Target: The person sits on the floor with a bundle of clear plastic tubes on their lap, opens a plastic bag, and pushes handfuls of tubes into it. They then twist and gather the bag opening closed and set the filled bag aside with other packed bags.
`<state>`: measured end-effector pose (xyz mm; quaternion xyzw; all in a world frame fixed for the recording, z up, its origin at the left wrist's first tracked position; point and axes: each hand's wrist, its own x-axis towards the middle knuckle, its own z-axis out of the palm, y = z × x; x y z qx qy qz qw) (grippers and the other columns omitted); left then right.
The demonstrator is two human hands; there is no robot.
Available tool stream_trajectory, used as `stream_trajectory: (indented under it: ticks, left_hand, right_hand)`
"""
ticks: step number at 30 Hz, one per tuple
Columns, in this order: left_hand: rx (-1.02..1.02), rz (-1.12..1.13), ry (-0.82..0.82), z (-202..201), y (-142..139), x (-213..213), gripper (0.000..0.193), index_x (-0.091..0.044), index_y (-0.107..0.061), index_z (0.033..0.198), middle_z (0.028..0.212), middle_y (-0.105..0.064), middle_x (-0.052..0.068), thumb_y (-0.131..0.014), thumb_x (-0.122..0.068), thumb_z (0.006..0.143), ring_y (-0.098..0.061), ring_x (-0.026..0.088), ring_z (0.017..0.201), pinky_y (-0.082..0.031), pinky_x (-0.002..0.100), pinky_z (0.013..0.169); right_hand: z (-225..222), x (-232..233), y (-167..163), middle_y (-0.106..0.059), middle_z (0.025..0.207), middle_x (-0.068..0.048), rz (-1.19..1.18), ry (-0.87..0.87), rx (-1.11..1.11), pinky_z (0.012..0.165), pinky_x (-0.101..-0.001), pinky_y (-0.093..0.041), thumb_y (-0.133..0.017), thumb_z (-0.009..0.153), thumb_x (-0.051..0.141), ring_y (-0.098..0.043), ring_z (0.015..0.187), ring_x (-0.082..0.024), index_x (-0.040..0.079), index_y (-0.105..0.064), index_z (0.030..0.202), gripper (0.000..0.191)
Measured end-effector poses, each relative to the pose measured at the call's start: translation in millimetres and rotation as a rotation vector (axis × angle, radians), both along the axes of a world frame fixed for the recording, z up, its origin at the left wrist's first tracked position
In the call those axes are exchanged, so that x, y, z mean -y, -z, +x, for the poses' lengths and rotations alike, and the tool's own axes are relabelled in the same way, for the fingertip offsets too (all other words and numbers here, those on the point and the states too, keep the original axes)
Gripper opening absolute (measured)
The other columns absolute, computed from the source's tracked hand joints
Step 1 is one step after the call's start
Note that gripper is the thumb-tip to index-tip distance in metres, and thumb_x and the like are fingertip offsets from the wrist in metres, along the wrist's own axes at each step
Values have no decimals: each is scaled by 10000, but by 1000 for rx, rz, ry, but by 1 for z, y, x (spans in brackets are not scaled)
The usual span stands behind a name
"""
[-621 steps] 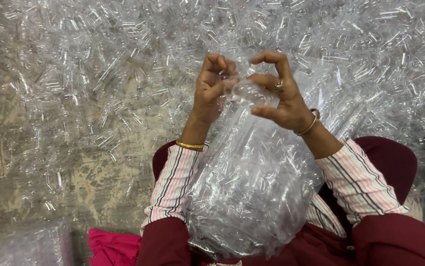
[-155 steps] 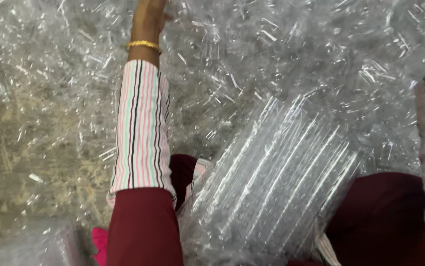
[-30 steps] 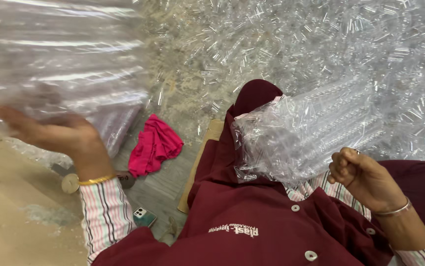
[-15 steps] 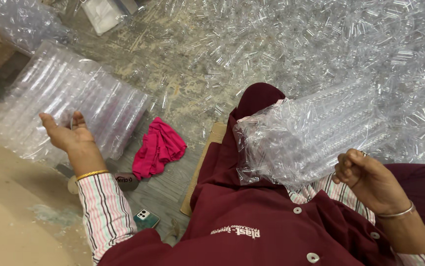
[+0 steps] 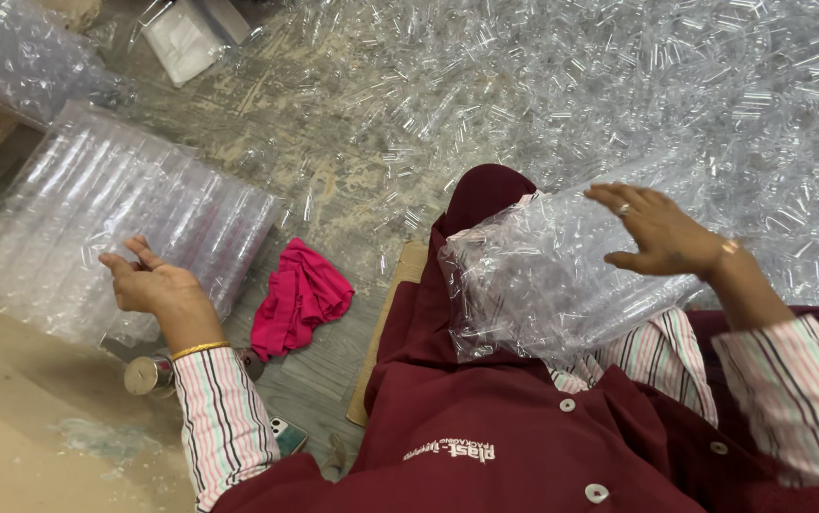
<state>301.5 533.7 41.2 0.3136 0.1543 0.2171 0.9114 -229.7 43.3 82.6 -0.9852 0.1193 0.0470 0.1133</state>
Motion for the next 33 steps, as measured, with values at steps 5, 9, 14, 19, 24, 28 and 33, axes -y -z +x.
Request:
stream_trajectory:
  ticks: [5, 9, 14, 19, 24, 28, 33]
  left_hand:
    - [43, 67, 6, 4, 1, -4, 313, 195, -551, 933, 955, -643, 254, -668, -95, 929, -739, 341, 857, -670, 362, 798]
    - [81, 60, 33, -2, 14, 0, 351, 86, -457, 846, 886, -487, 126, -708, -107, 996, -678, 289, 834, -656, 347, 765]
    - [-43, 253, 196, -51, 49, 56, 302, -128, -423, 1036, 885, -542, 48, -696, -59, 924, -546, 188, 652, -527, 319, 537]
    - [436, 646, 962, -165, 45, 139, 287, -100, -478, 1240, 1076, -556, 41, -677, -116, 1034, -615, 163, 871, -591, 344, 763]
    - [1019, 958, 1534, -280, -23, 198, 1262, -87, -139, 1607, 1573, -376, 154, -923, -366, 658, -389, 294, 1461, -340, 475, 1197]
    - [1426, 1130, 1055, -326, -68, 236, 654, -208, -501, 1278, 1234, -554, -34, -912, -312, 780, -538, 118, 1230, -264, 479, 1292]
    - [599, 566, 1556, -308, -84, 225, 367, 39, -696, 1109, 1061, -750, 103, -870, -96, 815, -734, 205, 992, -597, 405, 933]
  right_hand:
    - [29, 25, 13, -269, 1597, -52, -30, 52, -278, 1233, -568, -155, -861, 667, 521, -213, 1494, -309, 270, -234, 1611, 1161]
    - [48, 40, 13, -479, 1410, -83, 71, -75, -247, 1132, -505, -353, -925, 577, 519, -449, 1335, -325, 173, -477, 1397, 996]
    - [45, 41, 17, -726, 1017, -72, 273, -92, -115, 870, -433, -543, -886, 654, 421, -688, 1006, -310, 80, -689, 938, 485]
    - [6, 36, -27, -682, 875, -50, 436, -63, 420, 715, -366, -561, -843, 769, 246, -665, 804, -211, 108, -690, 904, 246]
    - [-16, -3, -113, -641, 820, 19, 670, -44, 953, 607, -209, -516, -824, 888, 205, -595, 719, -67, 113, -622, 899, 222]
    - [-14, -75, -145, -640, 1027, -107, 404, 25, 1177, 693, -231, -573, -764, 912, 152, -647, 845, -165, 80, -560, 958, 221]
    - [-16, -99, -165, -698, 1055, -109, 709, 130, 1165, 736, -258, -608, -769, 854, 122, -700, 876, -142, 33, -608, 1018, 246]
